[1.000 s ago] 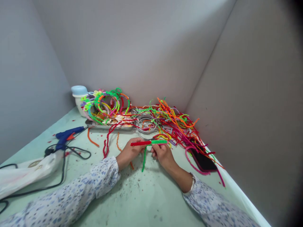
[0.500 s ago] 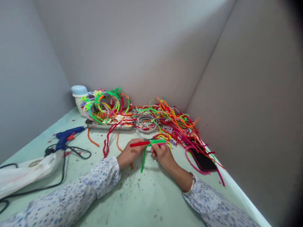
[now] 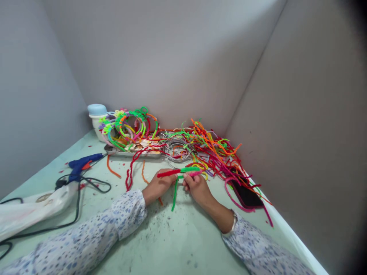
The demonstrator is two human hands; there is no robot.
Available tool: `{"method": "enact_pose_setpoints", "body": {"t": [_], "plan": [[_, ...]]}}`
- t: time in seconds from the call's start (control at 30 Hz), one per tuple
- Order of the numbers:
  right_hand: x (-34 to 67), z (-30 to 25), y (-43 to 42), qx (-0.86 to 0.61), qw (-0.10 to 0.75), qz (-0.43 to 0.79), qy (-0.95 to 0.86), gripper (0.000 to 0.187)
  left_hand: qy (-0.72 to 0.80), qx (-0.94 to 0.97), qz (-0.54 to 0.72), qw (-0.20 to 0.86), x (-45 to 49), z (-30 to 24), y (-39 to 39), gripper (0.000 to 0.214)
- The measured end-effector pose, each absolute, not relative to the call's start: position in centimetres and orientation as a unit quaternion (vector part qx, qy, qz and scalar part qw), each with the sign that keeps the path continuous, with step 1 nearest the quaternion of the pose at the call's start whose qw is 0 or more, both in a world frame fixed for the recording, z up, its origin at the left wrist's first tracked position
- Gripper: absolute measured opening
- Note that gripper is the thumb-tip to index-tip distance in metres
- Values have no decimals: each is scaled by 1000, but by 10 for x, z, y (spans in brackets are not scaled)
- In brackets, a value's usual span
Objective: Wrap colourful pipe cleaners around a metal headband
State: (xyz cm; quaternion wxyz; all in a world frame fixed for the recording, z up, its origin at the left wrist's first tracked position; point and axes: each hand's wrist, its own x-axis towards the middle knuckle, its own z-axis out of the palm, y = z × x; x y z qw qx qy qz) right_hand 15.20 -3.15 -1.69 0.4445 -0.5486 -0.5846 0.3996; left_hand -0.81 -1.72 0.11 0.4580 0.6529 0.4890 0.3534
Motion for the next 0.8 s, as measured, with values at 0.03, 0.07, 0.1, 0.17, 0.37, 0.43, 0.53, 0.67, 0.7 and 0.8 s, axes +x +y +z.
{"method": "enact_pose_setpoints", "body": {"t": [0.03,0.07,0.1,0.17,0.37,0.43,0.53,0.67,0.7,0.8], "plan": [[152,-17,-31,-548,445,400,-585,34,487,648,355,465,-8,-2,-16,27],[152,-17,-31,-548,446,399,-585,34,486,642,358,473,-8,-6,-14,26],[152,-17,-31,-548,446,399,-584,33,481,638,360,482,-8,-9,-13,26],[152,-17,-31,-547,446,400,-585,32,476,635,361,490,-8,-15,-10,25],[151,-16,-32,-542,452,408,-579,29,475,635,363,489,-10,-22,-7,25],[151,-17,-32,-541,454,411,-577,28,477,634,365,487,-10,-23,-6,25],[151,-17,-32,-540,456,414,-574,28,478,632,369,486,-9,-25,-5,25],[151,-18,-32,-537,454,417,-575,28,475,633,367,489,-8,-24,-6,26],[151,-18,-32,-537,454,417,-576,28,474,634,366,489,-9,-24,-6,26],[151,-19,-32,-537,456,415,-576,28,471,638,360,492,-9,-22,-8,26]]}}
